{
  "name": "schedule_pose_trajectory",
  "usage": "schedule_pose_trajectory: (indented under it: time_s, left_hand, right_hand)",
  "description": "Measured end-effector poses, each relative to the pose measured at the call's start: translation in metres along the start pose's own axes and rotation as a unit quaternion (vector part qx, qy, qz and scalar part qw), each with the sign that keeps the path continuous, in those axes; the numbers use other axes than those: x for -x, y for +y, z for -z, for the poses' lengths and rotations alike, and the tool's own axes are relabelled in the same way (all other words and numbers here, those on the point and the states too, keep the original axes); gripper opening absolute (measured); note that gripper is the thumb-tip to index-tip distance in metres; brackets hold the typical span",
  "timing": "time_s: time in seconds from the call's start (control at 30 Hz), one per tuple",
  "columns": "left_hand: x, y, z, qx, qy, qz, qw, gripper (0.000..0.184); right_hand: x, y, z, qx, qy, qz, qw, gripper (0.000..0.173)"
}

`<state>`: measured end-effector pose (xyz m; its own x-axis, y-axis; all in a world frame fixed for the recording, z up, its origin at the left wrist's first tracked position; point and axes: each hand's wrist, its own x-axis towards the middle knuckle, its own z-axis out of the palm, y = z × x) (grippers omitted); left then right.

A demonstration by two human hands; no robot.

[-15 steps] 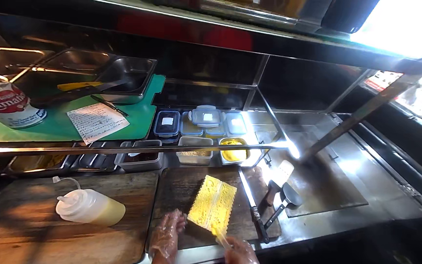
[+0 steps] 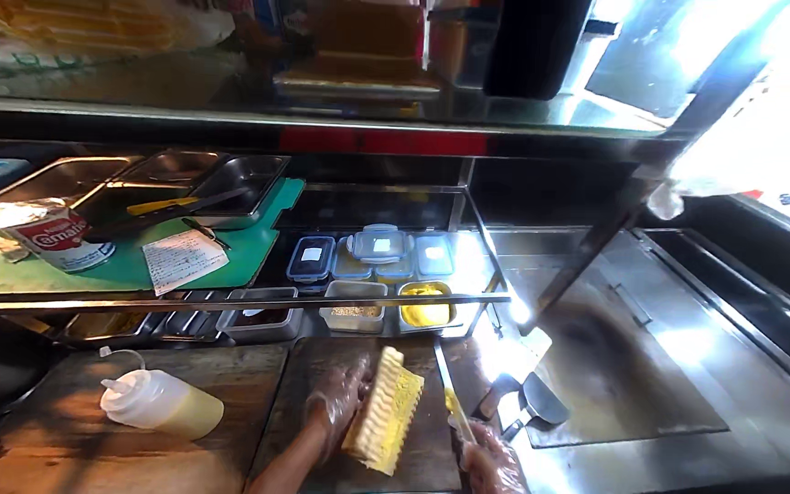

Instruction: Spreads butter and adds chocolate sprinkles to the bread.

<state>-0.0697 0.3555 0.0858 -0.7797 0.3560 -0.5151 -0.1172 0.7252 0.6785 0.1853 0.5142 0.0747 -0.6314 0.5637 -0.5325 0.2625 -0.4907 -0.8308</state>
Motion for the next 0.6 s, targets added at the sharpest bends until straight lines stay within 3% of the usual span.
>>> schedule_pose_trajectory:
  time_s: [0.07, 0.17, 0.2, 0.27, 0.33, 0.43, 0.5, 0.57, 0.6]
  left_hand:
    - [0.034, 0.026, -0.013, -0.164, -0.003, -0.112, 0.980, 0.050]
    - [0.043, 0.016, -0.079, -0.384, -0.050, -0.143, 0.911, 0.090]
    - [0.039, 0.005, -0.098, -0.415, -0.045, -0.143, 0.897, 0.101]
    - [0.039, 0.008, -0.111, -0.424, -0.024, -0.126, 0.897, 0.103]
    - [0.043, 0.017, -0.107, -0.423, -0.020, -0.099, 0.900, 0.103]
    - [0.042, 0.029, -0.098, -0.387, -0.054, -0.059, 0.919, 0.113]
    - [0.038, 0.036, -0.081, -0.288, -0.086, -0.039, 0.953, 0.116]
    - [0.026, 0.013, -0.058, -0.095, -0.091, -0.032, 0.991, 0.102]
    - [0.017, -0.010, -0.046, 0.051, -0.092, -0.024, 0.994, 0.082]
  right_hand:
    - [-0.008, 0.003, 0.018, 0.011, 0.013, 0.019, 1.000, 0.040]
    - [-0.039, -0.006, 0.031, 0.105, 0.001, 0.063, 0.993, 0.038]
    - [-0.053, -0.017, 0.029, 0.162, -0.002, 0.086, 0.983, 0.037]
    - [-0.087, -0.052, 0.019, 0.293, -0.009, 0.148, 0.945, 0.037]
    - [-0.128, -0.087, 0.001, 0.451, -0.034, 0.166, 0.877, 0.041]
    - [-0.182, -0.130, -0.043, 0.632, -0.025, 0.125, 0.764, 0.043]
    - [-0.220, -0.133, -0.062, 0.680, -0.033, 0.088, 0.727, 0.043]
    - [-0.244, -0.125, -0.071, 0.702, -0.056, 0.062, 0.707, 0.043]
    - [-0.245, -0.123, -0.074, 0.709, -0.065, 0.061, 0.700, 0.043]
